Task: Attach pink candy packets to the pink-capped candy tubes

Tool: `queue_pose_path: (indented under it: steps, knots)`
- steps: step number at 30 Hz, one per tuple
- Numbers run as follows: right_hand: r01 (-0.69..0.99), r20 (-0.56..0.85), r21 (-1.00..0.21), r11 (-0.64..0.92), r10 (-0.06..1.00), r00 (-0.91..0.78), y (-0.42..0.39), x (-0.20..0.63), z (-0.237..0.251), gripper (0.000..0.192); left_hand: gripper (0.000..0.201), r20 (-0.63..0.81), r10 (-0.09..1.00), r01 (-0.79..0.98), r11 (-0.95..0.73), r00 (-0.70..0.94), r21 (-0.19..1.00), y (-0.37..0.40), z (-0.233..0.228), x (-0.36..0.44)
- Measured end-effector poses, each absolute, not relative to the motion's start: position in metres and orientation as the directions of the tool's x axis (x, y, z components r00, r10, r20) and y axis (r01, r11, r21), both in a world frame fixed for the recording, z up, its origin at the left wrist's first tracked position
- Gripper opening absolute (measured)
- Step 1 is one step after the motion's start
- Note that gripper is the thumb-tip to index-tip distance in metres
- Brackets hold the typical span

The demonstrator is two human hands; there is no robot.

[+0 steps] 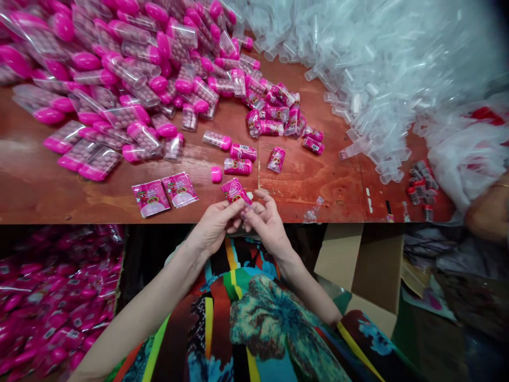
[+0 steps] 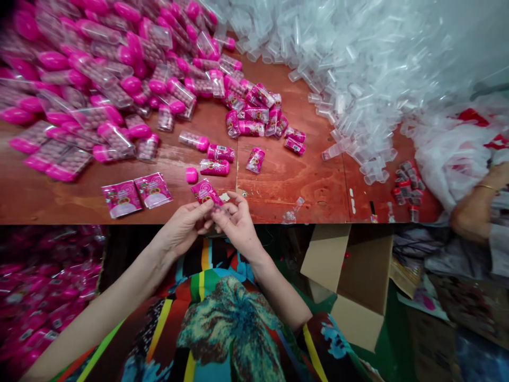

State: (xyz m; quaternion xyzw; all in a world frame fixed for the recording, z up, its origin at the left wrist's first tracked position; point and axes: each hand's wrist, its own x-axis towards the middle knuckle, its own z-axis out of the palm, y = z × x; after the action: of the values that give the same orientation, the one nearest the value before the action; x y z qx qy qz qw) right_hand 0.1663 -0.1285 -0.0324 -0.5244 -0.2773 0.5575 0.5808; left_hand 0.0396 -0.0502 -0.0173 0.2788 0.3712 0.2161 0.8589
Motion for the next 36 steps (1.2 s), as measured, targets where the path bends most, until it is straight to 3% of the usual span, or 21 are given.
queue_pose_path:
  steps: [5, 12, 16, 19, 30, 33, 36]
  knots:
    - [-0.279, -0.212, -0.947, -0.155, 0.959, 0.186, -0.136, 0.169, -0.036, 0.045, 0.042, -0.517, 0.601, -0.131, 0.719, 0.609, 0.682, -0.056, -0.019, 0.038]
    - [-0.323, -0.257, -0.927, -0.189, 0.950, 0.180, -0.133, 0.164, -0.046, 0.040, 0.034, -0.520, 0.664, -0.084, 0.656, 0.537, 0.750, -0.063, -0.012, 0.033]
    - [-0.341, -0.279, -0.914, -0.219, 0.951, 0.136, -0.135, 0.161, -0.046, 0.039, 0.055, -0.394, 0.848, -0.215, 0.484, 0.356, 0.848, -0.056, -0.005, 0.025]
    - [-0.369, -0.269, -0.907, -0.203, 0.953, 0.137, -0.136, 0.158, -0.048, 0.038, 0.054, -0.336, 0.887, -0.219, 0.413, 0.318, 0.884, -0.056, 0.000, 0.022]
    - [-0.253, -0.372, -0.912, -0.324, 0.912, 0.172, -0.148, 0.149, -0.045, 0.030, 0.050, -0.417, 0.842, -0.392, 0.531, 0.343, 0.751, -0.080, -0.011, 0.015]
    - [-0.127, -0.427, -0.904, -0.407, 0.852, 0.305, -0.152, 0.150, -0.045, 0.038, 0.061, -0.377, 0.822, -0.414, 0.548, 0.426, 0.727, -0.088, -0.023, 0.008]
    - [-0.079, -0.473, -0.877, -0.473, 0.826, 0.307, -0.147, 0.144, -0.045, 0.037, 0.065, -0.350, 0.841, -0.438, 0.519, 0.412, 0.734, -0.091, -0.030, -0.004]
